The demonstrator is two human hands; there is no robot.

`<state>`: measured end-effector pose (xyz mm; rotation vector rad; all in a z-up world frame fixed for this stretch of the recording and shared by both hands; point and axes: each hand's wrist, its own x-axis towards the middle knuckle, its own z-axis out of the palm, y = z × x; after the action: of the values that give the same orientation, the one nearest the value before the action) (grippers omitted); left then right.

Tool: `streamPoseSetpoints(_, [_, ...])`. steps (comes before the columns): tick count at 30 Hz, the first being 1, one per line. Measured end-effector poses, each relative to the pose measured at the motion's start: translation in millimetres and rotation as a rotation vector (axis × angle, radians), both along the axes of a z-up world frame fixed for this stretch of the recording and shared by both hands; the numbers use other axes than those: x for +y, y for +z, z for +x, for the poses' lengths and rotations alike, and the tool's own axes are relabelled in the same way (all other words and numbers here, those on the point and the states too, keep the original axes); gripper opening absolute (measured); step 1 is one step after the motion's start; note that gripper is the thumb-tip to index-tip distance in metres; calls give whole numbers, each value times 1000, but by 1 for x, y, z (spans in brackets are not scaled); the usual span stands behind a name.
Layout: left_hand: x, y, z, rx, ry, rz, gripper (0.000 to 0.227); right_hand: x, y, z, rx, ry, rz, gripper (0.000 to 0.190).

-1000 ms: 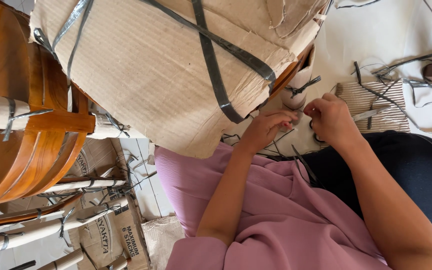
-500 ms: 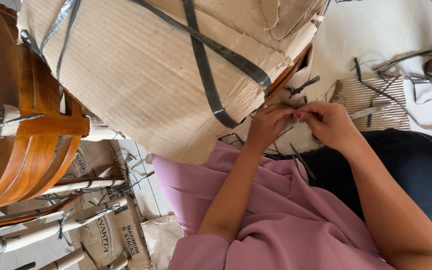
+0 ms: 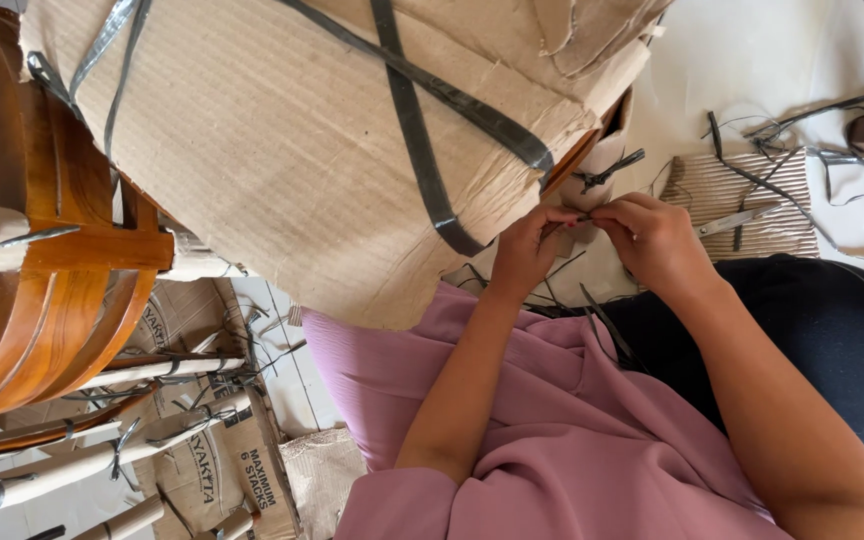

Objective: The person sits on the floor and ties black straps around the legs of an overturned wooden chair. They repeatedly wrap, knot, and trim the straps to secure the chair legs.

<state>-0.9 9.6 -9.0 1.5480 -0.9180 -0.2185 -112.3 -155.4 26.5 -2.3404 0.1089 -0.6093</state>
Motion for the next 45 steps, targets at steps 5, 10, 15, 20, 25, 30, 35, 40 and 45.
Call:
streamPoseSetpoints(5, [-2, -2, -6, 125, 105, 21, 15, 4, -16, -6, 28, -72, 300, 21])
streamPoseSetpoints(10, [-2, 0, -7, 101, 146, 27, 13, 13, -18, -8, 105, -151, 368, 21])
streamPoseSetpoints(15, [-6, 1, -10, 139, 155, 26, 16, 18, -17, -10, 152, -170, 400, 21])
streamPoseSetpoints(20, [-12, -2, -11, 163, 158, 58, 15, 24, -27, -10, 133, -238, 544, 14])
streamPoseSetpoints(25, [-10, -1, -9, 136, 166, 92, 15, 24, -31, 1, -16, -251, 370, 21])
streamPoseSetpoints(30, [-9, 17, -20, -27, 213, 162, 17, 26, -43, 2, -119, -265, 287, 21])
streamPoseSetpoints(35, [-4, 25, -35, -311, 238, 226, 18, 31, -13, 4, 243, -304, 1034, 23])
streamPoseSetpoints(40, [-3, 20, -43, 52, 183, 54, 38, 31, -37, 1, 228, -316, 1197, 11])
streamPoseSetpoints(45, [-8, 22, -41, 141, 254, 27, 40, 27, -63, 0, 179, -329, 1198, 6])
